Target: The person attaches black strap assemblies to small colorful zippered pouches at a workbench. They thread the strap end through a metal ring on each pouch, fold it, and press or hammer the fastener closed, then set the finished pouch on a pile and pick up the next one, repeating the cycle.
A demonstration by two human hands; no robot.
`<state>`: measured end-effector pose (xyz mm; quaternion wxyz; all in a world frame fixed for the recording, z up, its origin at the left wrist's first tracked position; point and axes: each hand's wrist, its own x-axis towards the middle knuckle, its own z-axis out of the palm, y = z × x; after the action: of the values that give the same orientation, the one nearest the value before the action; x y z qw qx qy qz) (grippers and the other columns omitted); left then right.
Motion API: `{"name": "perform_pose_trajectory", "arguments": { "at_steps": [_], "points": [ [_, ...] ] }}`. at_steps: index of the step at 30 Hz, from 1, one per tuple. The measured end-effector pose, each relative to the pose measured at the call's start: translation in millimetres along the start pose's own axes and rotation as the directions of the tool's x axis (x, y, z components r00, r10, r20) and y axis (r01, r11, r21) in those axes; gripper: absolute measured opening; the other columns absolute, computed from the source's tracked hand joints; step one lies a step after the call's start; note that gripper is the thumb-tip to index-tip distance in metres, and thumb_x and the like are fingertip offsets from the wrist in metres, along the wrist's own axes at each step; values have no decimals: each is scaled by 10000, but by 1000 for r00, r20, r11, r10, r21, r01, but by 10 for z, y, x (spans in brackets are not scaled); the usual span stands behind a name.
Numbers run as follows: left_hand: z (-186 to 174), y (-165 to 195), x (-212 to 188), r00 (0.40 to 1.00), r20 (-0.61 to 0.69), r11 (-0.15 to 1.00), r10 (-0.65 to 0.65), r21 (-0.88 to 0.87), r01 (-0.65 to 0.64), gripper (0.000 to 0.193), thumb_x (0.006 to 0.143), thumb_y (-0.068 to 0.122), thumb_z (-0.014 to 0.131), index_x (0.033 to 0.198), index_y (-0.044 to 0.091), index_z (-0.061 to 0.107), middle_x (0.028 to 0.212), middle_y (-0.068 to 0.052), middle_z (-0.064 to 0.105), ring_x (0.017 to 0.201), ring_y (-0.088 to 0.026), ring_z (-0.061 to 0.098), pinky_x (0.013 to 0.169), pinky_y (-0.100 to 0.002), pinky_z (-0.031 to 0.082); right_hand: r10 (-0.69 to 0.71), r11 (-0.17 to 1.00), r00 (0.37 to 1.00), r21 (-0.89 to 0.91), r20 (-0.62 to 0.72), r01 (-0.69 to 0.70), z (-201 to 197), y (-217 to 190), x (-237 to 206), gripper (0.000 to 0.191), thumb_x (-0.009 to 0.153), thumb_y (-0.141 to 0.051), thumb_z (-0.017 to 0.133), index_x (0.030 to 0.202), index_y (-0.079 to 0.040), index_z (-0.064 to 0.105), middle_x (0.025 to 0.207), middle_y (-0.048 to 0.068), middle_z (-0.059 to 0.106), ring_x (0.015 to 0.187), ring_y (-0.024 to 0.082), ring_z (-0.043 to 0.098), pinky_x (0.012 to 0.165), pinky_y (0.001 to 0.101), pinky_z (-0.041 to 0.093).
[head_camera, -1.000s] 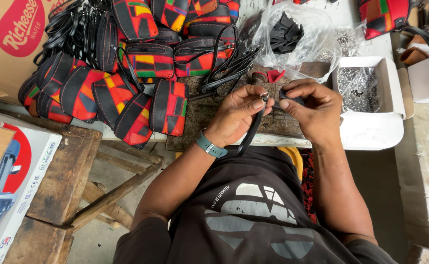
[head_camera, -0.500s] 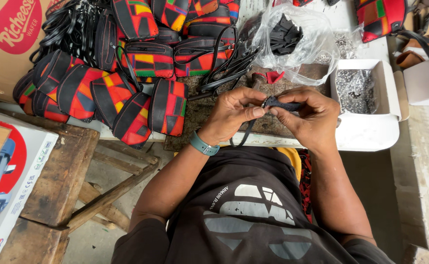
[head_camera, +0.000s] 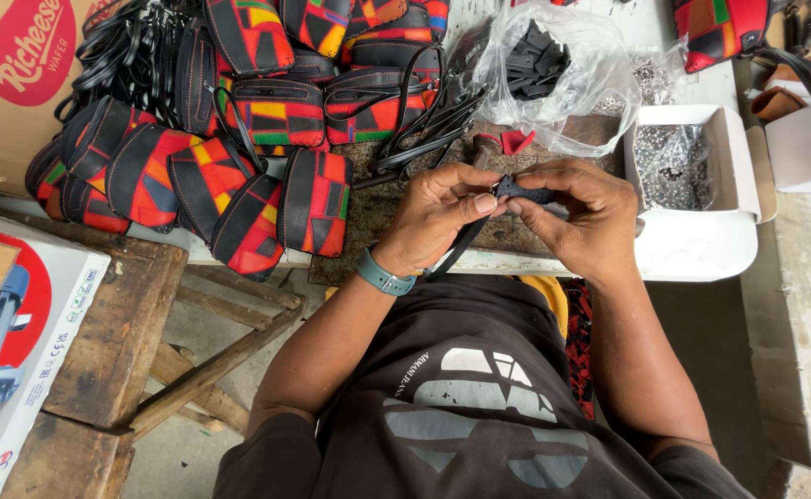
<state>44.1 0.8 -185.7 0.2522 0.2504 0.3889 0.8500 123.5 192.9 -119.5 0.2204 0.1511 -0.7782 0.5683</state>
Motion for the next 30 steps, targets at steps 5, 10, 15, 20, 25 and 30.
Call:
{"name": "perform_pose_trajectory", "arguments": {
  "at_steps": [5, 10, 15, 20, 25, 30],
  "points": [
    [-24, 1, -14, 999, -7, 986, 42, 164, -41, 239, 969, 7, 763, 1193, -7, 680, 1166, -121, 728, 1078, -157, 696, 986, -327, 581, -15, 995, 1000, -100, 7, 15, 13, 13, 18, 229, 870, 13, 861, 1066, 29, 743, 1084, 128, 733, 996, 159, 725, 871, 267, 609],
    [-72, 74, 0, 994, -6, 934, 112, 342, -104, 266, 951, 26, 769, 1197, -2, 671, 1191, -100, 720, 1100, -129, 686, 987, -308, 592, 7, 986, 998, -165, -59, -17, 44, 46, 15, 379, 858, -10, 878, 1187, 35, 696, 1088, 124, 748, 1035, 158, 730, 911, 274, 589],
    [-51, 118, 15, 988, -3, 908, 154, 395, -141, 283, 950, 39, 767, 1207, -9, 660, 1194, -103, 719, 1111, -132, 698, 979, -299, 608, -15, 992, 998, -128, -54, 8, 25, 142, -22, 428, 876, 10, 866, 1241, 52, 646, 1127, 154, 737, 1078, 173, 722, 931, 279, 580],
    [22, 309, 108, 1000, -25, 868, -19, 496, 29, 248, 976, 77, 707, 1183, -58, 689, 1029, -116, 759, 891, -143, 743, 782, -280, 628, 306, 923, 952, 248, -14, -294, 56, 368, -24, 321, 941, -14, 762, 1236, 53, 655, 1040, 158, 744, 902, 172, 732, 776, 279, 614],
    [55, 840, 494, 926, 71, 612, -371, 768, 186, 245, 971, 140, 631, 1084, -53, 732, 896, -98, 779, 736, -113, 742, 632, -256, 631, 585, 617, 798, 560, 143, -553, 109, 576, -3, 208, 1009, -64, 660, 1181, 52, 667, 998, 185, 751, 759, 204, 747, 633, 280, 631],
    [153, 1105, 872, 866, 17, 219, -500, 970, 107, 206, 895, 116, 642, 980, -30, 760, 775, -74, 774, 562, -123, 727, 529, -278, 580, 644, 380, 731, 734, 226, -562, 159, 623, -48, 179, 996, -62, 655, 1143, 38, 672, 965, 208, 746, 717, 222, 756, 592, 288, 638]
  ]
}}
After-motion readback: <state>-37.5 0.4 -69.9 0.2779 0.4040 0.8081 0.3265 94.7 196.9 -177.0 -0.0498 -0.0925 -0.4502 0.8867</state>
